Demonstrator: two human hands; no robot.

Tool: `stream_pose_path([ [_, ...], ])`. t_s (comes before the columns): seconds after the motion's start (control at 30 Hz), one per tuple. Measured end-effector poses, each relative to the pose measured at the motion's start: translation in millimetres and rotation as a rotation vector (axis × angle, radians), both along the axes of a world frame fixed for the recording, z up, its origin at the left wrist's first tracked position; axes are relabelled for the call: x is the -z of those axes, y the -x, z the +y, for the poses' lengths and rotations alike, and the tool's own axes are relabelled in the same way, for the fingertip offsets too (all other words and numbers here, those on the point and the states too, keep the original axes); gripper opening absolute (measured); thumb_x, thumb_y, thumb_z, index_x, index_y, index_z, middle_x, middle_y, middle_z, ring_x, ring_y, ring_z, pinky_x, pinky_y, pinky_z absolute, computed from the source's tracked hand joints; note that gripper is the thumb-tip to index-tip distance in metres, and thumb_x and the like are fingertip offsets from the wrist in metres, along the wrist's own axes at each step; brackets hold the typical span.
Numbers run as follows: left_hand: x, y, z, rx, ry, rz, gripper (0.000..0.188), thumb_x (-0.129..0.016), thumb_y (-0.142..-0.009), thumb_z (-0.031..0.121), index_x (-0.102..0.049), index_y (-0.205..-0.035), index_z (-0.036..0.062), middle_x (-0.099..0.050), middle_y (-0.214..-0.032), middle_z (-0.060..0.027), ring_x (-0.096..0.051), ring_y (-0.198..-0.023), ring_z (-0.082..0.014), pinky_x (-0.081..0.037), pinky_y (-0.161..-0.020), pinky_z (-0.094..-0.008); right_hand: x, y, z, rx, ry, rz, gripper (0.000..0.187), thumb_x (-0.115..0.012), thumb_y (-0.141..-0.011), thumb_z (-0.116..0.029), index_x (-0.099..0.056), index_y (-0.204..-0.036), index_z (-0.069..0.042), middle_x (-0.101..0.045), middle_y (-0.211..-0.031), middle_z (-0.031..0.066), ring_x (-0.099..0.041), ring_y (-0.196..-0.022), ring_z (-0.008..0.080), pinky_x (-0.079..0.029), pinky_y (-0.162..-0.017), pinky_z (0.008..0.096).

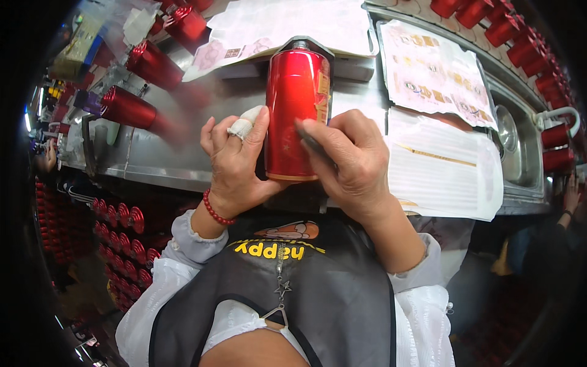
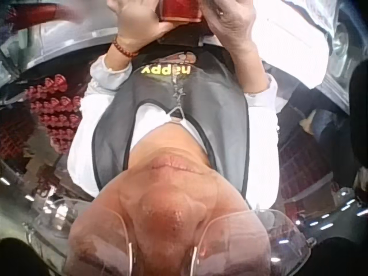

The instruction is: The person cleans a red cylindrical can by hand using a green sponge and a wooden stick. They wipe the can's surface, rotate it, and use the stick to clean the bottom edge, repeating the process on multiple cans.

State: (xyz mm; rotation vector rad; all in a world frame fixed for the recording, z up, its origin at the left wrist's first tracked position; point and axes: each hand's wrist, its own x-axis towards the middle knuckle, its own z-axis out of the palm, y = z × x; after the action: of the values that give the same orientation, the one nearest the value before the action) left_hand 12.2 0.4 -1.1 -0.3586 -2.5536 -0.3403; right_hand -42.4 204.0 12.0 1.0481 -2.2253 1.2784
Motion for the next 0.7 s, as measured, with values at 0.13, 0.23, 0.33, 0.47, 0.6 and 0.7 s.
stream_pose_path([
  [0.13,11,1,-9,0.028,-0.041,-0.038,0.101,-0.082,-0.072,0.057,-0.05,-0.15,0.0008,-0.063,-0.128,-0.0135,-0.05,-0.117,-0.0337,-0.023,-0.113,-0.0558,-20,-13,-2,-0.429,-0.063,-0.073,0.032,-0.083,-0.072,-0.006,-0.072,-0.103,-0.006,-0.057,-0.085,0.0066,-0.059,-0.077,0.0253,-0.046,-0.07,0.0376],
  [0.23,30,1,-22,0.092,-0.218,-0.093,0.104,-0.081,-0.073,0.059,-0.047,-0.151,-0.001,-0.063,-0.128,-0.0157,-0.048,-0.12,-0.0359,-0.022,-0.114,-0.0553,-21,-5,13,-0.273,-0.018,-0.275,0.028,-0.082,-0.08,-0.005,-0.075,-0.108,-0.005,-0.064,-0.087,0.008,-0.064,-0.078,0.0217,-0.05,-0.07,0.0316],
  [0.33,46,3,-25,0.145,-0.336,-0.201,0.109,-0.079,-0.075,0.064,-0.043,-0.153,-0.0018,-0.057,-0.136,-0.0196,-0.043,-0.126,-0.0388,-0.021,-0.115,-0.053,2,0,19,-0.048,0.206,-0.485,0.018,-0.076,-0.09,-0.009,-0.071,-0.104,-0.001,-0.067,-0.09,0.005,-0.064,-0.08,0.0135,-0.05,-0.072,0.0267],
  [0.47,36,1,-23,0.211,-0.188,-0.059,0.101,-0.054,-0.085,0.079,-0.048,-0.151,0.0037,-0.056,-0.144,-0.014,-0.036,-0.134,-0.0374,-0.017,-0.117,-0.0543,19,0,15,0.015,0.434,-0.718,0.018,-0.072,-0.097,-0.015,-0.069,-0.106,0.0,-0.067,-0.088,0.0023,-0.06,-0.079,0.0081,-0.049,-0.07,0.024],
  [0.6,9,11,-13,0.31,0.106,0.051,0.086,-0.028,-0.1,0.074,-0.059,-0.144,0.0067,-0.066,-0.137,-0.0084,-0.035,-0.139,-0.0336,-0.012,-0.12,-0.0519,28,4,11,0.036,0.503,-0.802,0.022,-0.071,-0.099,-0.019,-0.066,-0.108,0.0,-0.068,-0.088,0.0011,-0.058,-0.078,0.0064,-0.049,-0.069,0.0226],
  [0.7,14,15,-14,0.249,-0.063,-0.035,0.078,-0.026,-0.102,0.072,-0.062,-0.144,0.0171,-0.07,-0.13,-0.0029,-0.037,-0.135,-0.0275,-0.009,-0.119,-0.0514,38,8,15,0.084,0.426,-0.77,0.024,-0.071,-0.099,-0.023,-0.064,-0.107,0.0,-0.067,-0.087,0.0011,-0.058,-0.076,0.0066,-0.049,-0.068,0.023],
])
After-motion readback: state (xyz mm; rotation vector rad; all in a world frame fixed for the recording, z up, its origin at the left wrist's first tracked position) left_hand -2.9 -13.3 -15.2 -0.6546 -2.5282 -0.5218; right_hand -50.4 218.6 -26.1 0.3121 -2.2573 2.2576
